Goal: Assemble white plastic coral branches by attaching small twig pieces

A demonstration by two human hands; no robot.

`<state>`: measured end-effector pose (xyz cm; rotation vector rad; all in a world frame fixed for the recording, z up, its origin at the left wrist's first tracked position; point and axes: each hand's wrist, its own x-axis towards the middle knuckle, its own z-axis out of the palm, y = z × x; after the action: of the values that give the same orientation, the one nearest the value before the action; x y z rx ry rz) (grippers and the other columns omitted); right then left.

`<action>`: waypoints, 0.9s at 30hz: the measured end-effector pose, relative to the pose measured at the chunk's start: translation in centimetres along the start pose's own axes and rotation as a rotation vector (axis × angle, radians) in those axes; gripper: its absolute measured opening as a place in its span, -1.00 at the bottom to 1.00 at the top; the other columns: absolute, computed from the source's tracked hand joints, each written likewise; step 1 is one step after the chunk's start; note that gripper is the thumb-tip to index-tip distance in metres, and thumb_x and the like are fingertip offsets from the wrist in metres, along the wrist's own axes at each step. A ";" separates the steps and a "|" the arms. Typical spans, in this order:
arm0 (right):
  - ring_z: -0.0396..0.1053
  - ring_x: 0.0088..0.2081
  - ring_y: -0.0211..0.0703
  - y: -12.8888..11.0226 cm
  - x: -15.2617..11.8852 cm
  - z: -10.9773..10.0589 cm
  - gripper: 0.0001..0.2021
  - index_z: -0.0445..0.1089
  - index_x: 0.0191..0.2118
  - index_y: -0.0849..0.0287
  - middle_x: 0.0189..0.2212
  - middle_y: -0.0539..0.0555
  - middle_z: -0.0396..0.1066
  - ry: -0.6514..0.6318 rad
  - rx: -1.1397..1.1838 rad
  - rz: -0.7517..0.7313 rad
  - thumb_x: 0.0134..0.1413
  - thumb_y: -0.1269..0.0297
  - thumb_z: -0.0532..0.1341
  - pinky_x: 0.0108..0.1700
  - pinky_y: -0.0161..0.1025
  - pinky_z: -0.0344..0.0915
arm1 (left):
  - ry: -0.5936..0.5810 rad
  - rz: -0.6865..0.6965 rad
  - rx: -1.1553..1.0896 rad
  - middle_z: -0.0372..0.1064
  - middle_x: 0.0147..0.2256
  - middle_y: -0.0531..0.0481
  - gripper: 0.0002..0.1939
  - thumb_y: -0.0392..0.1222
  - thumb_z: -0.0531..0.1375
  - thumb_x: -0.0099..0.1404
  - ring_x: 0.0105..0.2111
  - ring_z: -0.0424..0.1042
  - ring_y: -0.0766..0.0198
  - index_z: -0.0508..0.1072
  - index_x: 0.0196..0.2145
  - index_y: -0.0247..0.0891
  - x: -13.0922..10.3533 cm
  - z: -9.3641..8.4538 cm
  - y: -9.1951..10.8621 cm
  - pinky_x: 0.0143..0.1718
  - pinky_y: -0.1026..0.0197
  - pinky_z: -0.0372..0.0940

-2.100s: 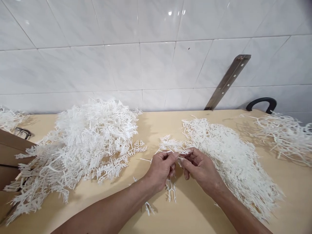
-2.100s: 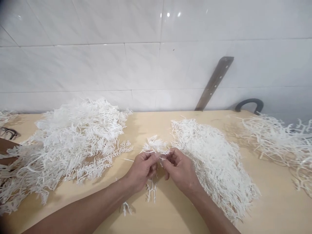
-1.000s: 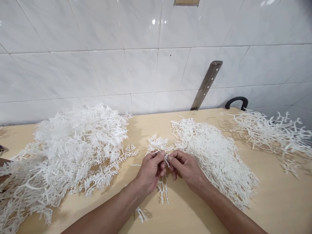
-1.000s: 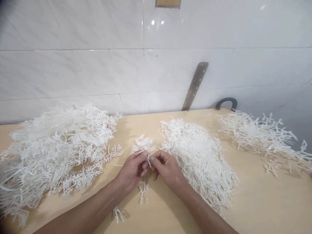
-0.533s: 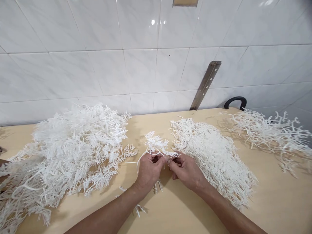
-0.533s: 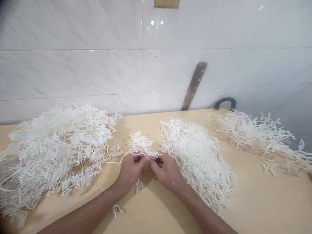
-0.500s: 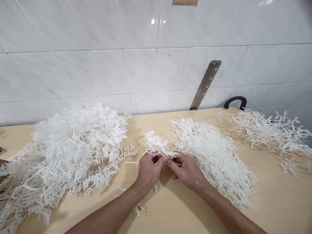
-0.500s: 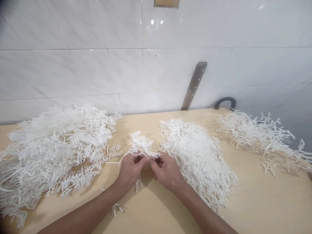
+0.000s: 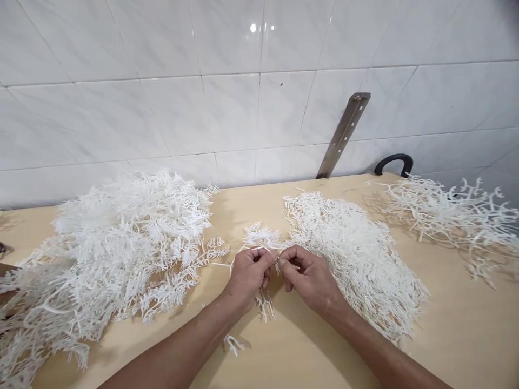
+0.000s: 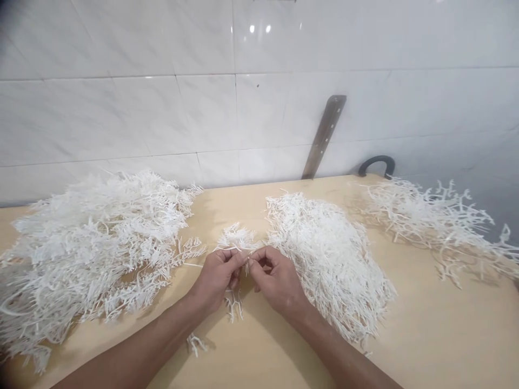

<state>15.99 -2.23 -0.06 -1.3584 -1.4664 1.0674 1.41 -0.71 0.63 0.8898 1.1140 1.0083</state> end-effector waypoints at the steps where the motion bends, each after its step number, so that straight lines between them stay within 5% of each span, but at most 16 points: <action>1: 0.31 -0.57 -0.26 0.0 0.0 0.1 -0.86 0.36 -0.38 0.13 -0.54 -0.02 0.37 0.022 -0.030 -0.039 0.13 0.21 0.19 -0.54 -0.32 0.26 | -0.005 -0.018 -0.002 0.11 -0.70 0.15 -0.56 0.10 0.38 0.01 -0.73 0.04 0.47 0.33 -0.63 -0.27 0.0 0.0 0.0 -0.70 0.33 -0.04; 7: 0.34 -0.45 -0.22 0.8 0.4 -0.1 -0.90 0.36 -0.42 0.13 -0.47 0.03 0.38 0.098 -0.333 -0.321 0.09 0.35 0.15 -0.46 -0.31 0.28 | 0.000 0.037 0.117 0.12 -0.69 0.13 -0.59 0.06 0.31 0.10 -0.70 0.06 0.42 0.30 -0.65 -0.25 0.1 0.0 -0.4 -0.64 0.31 -0.03; 14: 0.30 -0.52 -0.23 0.6 0.5 -0.7 -0.87 0.36 -0.54 0.12 -0.54 0.01 0.40 0.070 -0.532 -0.295 -0.01 0.37 0.17 -0.45 -0.27 0.21 | 0.116 0.387 0.390 0.27 -0.61 0.07 -0.71 -0.11 0.23 0.19 -0.53 0.21 0.32 0.37 -0.63 -0.25 -0.1 0.0 -1.6 -0.43 0.28 0.10; 18: 0.31 -0.58 -0.19 0.3 0.5 0.1 -0.87 0.39 -0.49 0.10 -0.62 -0.01 0.39 0.111 -0.358 -0.081 0.02 0.24 0.19 -0.49 -0.26 0.23 | 0.176 0.319 0.295 0.32 -0.58 0.06 -0.76 -0.08 0.25 0.18 -0.52 0.25 0.31 0.41 -0.55 -0.25 -0.2 0.3 -1.6 -0.45 0.29 0.13; 22: 0.26 -0.70 -0.20 0.3 0.7 1.0 -0.85 0.36 -0.42 0.09 -0.73 -0.08 0.31 0.065 -0.076 0.136 0.06 0.17 0.16 -0.61 -0.27 0.23 | 0.115 0.170 0.134 0.15 -0.72 0.15 -0.60 0.10 0.27 0.17 -0.70 0.12 0.38 0.31 -0.59 -0.23 0.0 0.4 -1.6 -0.63 0.30 0.02; 27: 0.33 -0.60 -0.18 0.7 1.4 -0.3 -0.89 0.32 -0.41 0.10 -0.63 -0.02 0.35 0.324 -0.271 -0.053 0.04 0.20 0.18 -0.53 -0.26 0.26 | -0.003 0.126 -0.003 0.11 -0.71 0.18 -0.53 0.15 0.29 0.15 -0.75 0.08 0.45 0.23 -0.60 -0.24 0.3 0.0 -1.5 -0.67 0.32 -0.05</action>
<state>16.40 -0.79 -0.57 -1.5869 -1.4276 0.5930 1.70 -0.91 -0.83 0.9678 1.0637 1.1108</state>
